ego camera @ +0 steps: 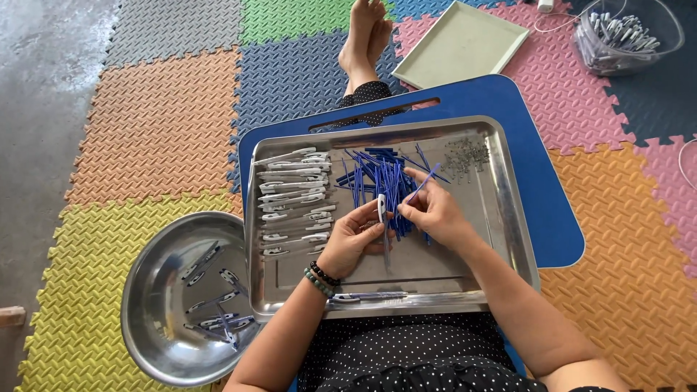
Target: Assembling pens by inserting blue ink refills into white plastic barrels on a metal tray while sitting on the floor.
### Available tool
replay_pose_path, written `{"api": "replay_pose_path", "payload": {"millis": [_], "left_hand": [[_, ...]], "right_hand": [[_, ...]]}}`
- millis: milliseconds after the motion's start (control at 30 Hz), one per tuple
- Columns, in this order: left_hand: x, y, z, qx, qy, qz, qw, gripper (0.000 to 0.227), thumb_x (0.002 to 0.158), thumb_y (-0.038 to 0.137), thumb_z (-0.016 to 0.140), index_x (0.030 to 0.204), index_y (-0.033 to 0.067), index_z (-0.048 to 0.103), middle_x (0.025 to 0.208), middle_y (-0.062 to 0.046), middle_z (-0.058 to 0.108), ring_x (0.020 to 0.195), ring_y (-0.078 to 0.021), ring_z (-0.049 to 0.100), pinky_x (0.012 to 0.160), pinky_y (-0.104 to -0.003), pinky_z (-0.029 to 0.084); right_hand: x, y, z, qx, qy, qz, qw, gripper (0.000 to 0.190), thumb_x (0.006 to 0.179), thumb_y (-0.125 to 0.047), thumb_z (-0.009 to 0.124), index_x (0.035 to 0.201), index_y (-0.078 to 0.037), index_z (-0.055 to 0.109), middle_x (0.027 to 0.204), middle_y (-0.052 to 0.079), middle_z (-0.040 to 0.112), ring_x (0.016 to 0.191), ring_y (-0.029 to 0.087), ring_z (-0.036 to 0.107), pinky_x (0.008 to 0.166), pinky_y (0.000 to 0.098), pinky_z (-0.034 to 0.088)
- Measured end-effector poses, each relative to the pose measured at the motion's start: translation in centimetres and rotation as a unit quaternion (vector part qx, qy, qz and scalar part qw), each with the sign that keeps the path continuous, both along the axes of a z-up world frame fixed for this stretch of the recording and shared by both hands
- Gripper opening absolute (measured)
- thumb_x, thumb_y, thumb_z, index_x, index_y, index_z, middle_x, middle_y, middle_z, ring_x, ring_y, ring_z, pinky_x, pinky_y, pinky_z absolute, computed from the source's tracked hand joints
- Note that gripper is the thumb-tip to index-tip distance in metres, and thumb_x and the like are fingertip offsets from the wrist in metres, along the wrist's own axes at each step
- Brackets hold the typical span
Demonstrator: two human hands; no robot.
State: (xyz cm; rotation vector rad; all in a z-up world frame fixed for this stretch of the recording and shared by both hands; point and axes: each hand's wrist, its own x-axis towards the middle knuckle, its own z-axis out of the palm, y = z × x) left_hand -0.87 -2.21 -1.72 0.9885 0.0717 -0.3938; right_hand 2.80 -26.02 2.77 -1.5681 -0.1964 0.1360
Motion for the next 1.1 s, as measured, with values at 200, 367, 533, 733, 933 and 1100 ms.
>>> {"api": "replay_pose_path", "payload": {"millis": [200, 367, 533, 733, 933, 1100], "left_hand": [[0.3, 0.2, 0.6, 0.013, -0.013, -0.006, 1.000, 0.062, 0.104, -0.004, 0.076, 0.163, -0.0002, 0.057, 0.137, -0.025, 0.076, 0.102, -0.0389, 0.085, 0.075, -0.055, 0.075], [0.4, 0.3, 0.8, 0.017, -0.020, -0.004, 1.000, 0.063, 0.103, -0.003, 0.076, 0.163, -0.0002, 0.055, 0.136, -0.025, 0.077, 0.102, -0.0374, 0.085, 0.075, -0.054, 0.076], [0.3, 0.5, 0.9, 0.011, -0.022, 0.006, 1.000, 0.063, 0.103, -0.003, 0.077, 0.162, 0.0004, 0.056, 0.135, -0.025, 0.078, 0.101, -0.0386, 0.085, 0.073, -0.054, 0.076], [0.1, 0.7, 1.1, -0.008, -0.031, -0.004, 0.999, 0.064, 0.103, -0.005, 0.078, 0.163, -0.0006, 0.057, 0.136, -0.028, 0.076, 0.102, -0.0413, 0.084, 0.074, -0.058, 0.074], [-0.2, 0.6, 1.2, -0.008, -0.042, -0.026, 0.999, 0.062, 0.101, -0.007, 0.079, 0.159, -0.0029, 0.059, 0.134, -0.028, 0.077, 0.099, -0.0420, 0.085, 0.072, -0.058, 0.074], [-0.6, 0.6, 1.2, 0.002, -0.028, -0.033, 0.999, 0.057, 0.102, -0.007, 0.078, 0.156, -0.0054, 0.061, 0.132, -0.027, 0.078, 0.098, -0.0415, 0.085, 0.070, -0.055, 0.075]], "right_hand": [[-2.7, -0.4, 8.9, -0.306, -0.071, -0.055, 0.948, 0.111, 0.106, -0.036, 0.079, 0.179, 0.007, 0.008, 0.106, 0.027, 0.076, 0.088, 0.037, 0.073, 0.073, 0.0517, 0.062], [-5.7, -1.7, 14.4, 0.005, -0.239, 0.145, 0.960, 0.061, 0.093, -0.009, 0.052, 0.152, 0.006, 0.051, 0.149, 0.028, 0.064, 0.145, 0.049, 0.057, 0.119, 0.0625, 0.043], [-4.4, -1.0, 14.4, 0.028, -0.249, 0.127, 0.960, 0.039, 0.097, -0.008, 0.056, 0.134, 0.005, 0.060, 0.132, 0.026, 0.071, 0.130, 0.046, 0.066, 0.109, 0.0581, 0.051], [-3.5, -0.1, 13.2, 0.052, -0.236, 0.117, 0.963, 0.016, 0.103, -0.007, 0.061, 0.110, 0.002, 0.072, 0.109, 0.025, 0.079, 0.109, 0.043, 0.078, 0.094, 0.0523, 0.062], [-0.7, 0.6, 9.1, -0.046, -0.134, 0.034, 0.989, 0.020, 0.109, -0.017, 0.071, 0.107, 0.000, 0.081, 0.091, 0.020, 0.082, 0.089, 0.030, 0.079, 0.074, 0.0426, 0.066], [1.3, 2.4, 2.6, -0.084, 0.138, 0.023, 0.987, 0.042, 0.108, -0.040, 0.079, 0.110, 0.002, 0.083, 0.090, 0.016, 0.077, 0.082, 0.021, 0.068, 0.062, 0.0317, 0.060]]}}
